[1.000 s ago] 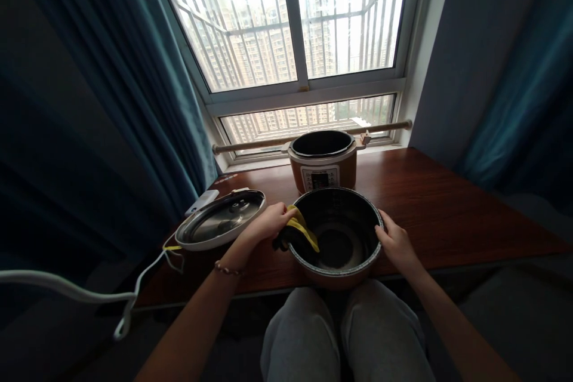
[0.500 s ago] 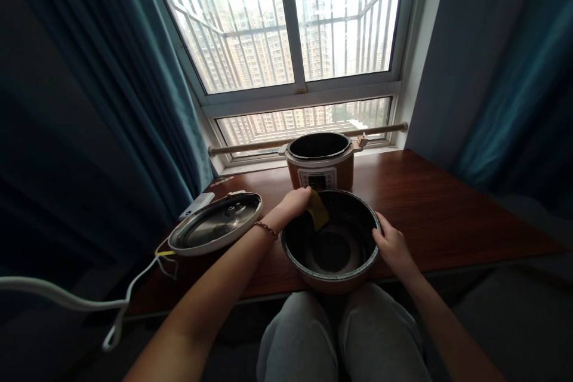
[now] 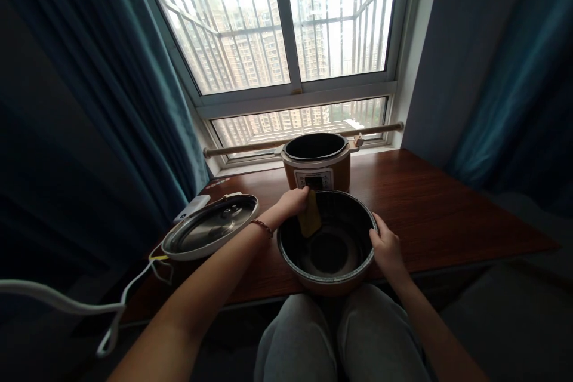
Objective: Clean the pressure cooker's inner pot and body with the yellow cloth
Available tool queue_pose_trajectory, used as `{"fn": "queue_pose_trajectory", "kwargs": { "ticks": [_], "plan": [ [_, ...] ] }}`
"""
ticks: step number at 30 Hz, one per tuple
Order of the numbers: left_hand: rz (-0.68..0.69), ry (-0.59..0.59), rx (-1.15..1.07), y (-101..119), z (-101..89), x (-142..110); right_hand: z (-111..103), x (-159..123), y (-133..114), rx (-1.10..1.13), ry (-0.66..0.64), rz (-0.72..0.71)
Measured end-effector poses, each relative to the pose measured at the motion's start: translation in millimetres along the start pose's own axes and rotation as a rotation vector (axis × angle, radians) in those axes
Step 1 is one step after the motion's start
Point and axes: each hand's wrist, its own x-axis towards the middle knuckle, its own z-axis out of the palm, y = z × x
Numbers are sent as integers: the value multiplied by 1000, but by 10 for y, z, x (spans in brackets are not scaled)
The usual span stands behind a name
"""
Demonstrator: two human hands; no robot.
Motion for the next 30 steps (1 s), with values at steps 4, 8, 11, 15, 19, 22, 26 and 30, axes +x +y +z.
{"fn": "queue_pose_trajectory", "kwargs": {
  "ticks": [4, 8, 11, 15, 19, 22, 26, 30],
  "plan": [
    [-83, -44, -1, -148, -32, -277, -14, -7, -27, -7, -9, 11],
    [-171, -82, -7, -154, -88, -614, -9, -12, -23, 19, -7, 11],
    [-244, -128, -72, -82, -158, -866, 7, -14, 0, 46, 12, 11],
    [-254, -107, -229, 51, -255, -1173, 17, -17, 11, 54, 23, 3],
    [-178, -104, -356, 215, -319, -1442, 9, -22, -1, 49, 17, 8],
    [-127, -216, -619, 382, -311, -1616, 6, -25, -1, 62, 29, 7],
    [-121, -436, -1097, 656, -170, -1768, -5, -28, -6, 82, 27, 8],
    [-136, -466, -1495, 886, 17, -1806, -13, -35, -23, 92, 13, 15]
  ]
}}
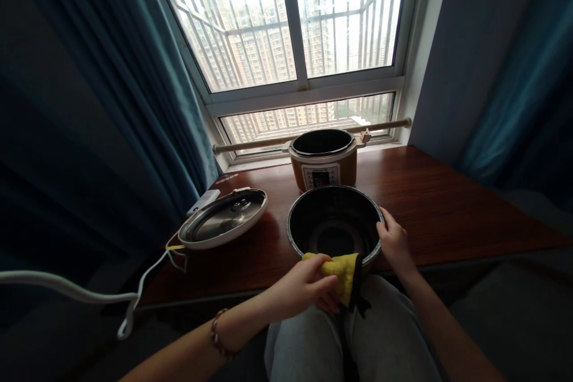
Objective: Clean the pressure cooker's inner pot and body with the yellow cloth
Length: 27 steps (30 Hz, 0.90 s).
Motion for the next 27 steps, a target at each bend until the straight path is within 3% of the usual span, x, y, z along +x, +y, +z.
{"fn": "queue_pose_trajectory", "kwargs": {
  "ticks": [3, 5, 7, 8, 10, 13, 15, 17, 21, 24, 27],
  "plan": [
    [-22, -97, -179, -7, 51, 28, 16, -5, 21, 31, 2, -13],
    [-36, -131, -171, 52, 6, 7, 26, 4, 57, 52, 0, -22],
    [4, -42, -66, 131, -104, -29, 12, 27, 86, 62, -2, -12],
    [57, 74, 19, 165, -181, -44, -8, 41, 87, 57, 8, -1],
    [202, 414, 244, 199, -363, -50, -75, 58, 30, 22, 66, -6],
    [363, 906, 613, 127, -649, 31, -176, -17, -247, -93, 148, -166],
    [393, 1035, 779, 11, -796, 139, -178, -164, -537, -168, 9, -345],
    [407, 1030, 834, -113, -889, 259, -103, -362, -841, -256, -299, -475],
    [424, 1014, 836, -261, -951, 421, 149, -655, -1232, -584, -752, -509],
    [411, 1015, 815, -291, -959, 450, 235, -617, -1252, -736, -898, -529],
    [404, 1009, 735, -319, -954, 466, 173, -413, -1151, -665, -986, -573]
  ]
}}
